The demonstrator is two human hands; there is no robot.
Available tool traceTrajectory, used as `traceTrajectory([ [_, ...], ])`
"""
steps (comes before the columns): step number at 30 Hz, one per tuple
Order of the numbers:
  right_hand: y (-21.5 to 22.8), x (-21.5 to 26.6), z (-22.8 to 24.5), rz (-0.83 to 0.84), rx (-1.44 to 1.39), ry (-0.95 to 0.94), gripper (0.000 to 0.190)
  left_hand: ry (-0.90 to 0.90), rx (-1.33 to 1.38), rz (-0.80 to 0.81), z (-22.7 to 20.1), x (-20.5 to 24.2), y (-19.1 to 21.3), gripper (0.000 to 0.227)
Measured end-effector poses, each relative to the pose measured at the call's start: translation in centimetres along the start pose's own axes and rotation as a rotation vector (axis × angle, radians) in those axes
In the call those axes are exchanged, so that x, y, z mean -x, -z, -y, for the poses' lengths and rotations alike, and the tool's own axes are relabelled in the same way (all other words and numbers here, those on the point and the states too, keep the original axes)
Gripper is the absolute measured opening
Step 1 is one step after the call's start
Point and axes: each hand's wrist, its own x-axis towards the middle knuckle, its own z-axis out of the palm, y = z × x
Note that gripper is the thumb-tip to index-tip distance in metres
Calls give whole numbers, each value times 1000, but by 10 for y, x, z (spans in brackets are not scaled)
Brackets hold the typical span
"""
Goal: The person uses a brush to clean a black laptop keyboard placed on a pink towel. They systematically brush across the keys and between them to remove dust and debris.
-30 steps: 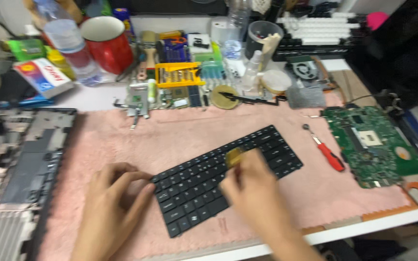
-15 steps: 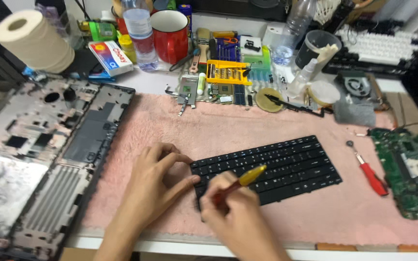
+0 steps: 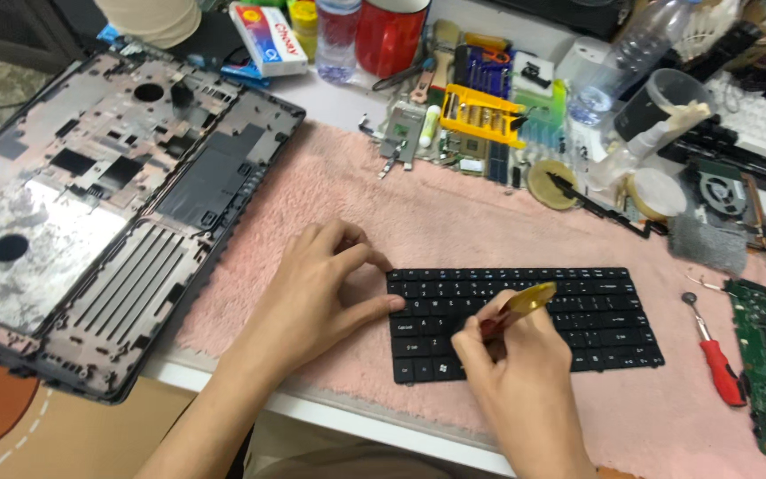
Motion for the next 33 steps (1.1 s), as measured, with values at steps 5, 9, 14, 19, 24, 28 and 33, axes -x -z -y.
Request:
traceTrajectory([
  [5,-4,-1,8,186,-201,208,12,-18,-9,-14,4,2,-3,43],
  [9,21,-12,-2,128,-17,-86,12,6,3,10,1,0,0,45],
  [14,13,-12,-27,104,-215,125,12,-22,-2,-2,2,2,0,43],
  [19,28,-17,-46,12,-126,-22,5,-19,2,-4,4,1,-1,42],
  [24,31,-16,-51,170,-381,147,10,-34,-14,-7,4,1,-1,42],
  [28,43,-21,-59,-150,136,76,6,-30,-32,3,5,1,-1,44],
  [33,49,-21,-65,-50,60,141,9,-12,-25,16,4,0,0,44],
])
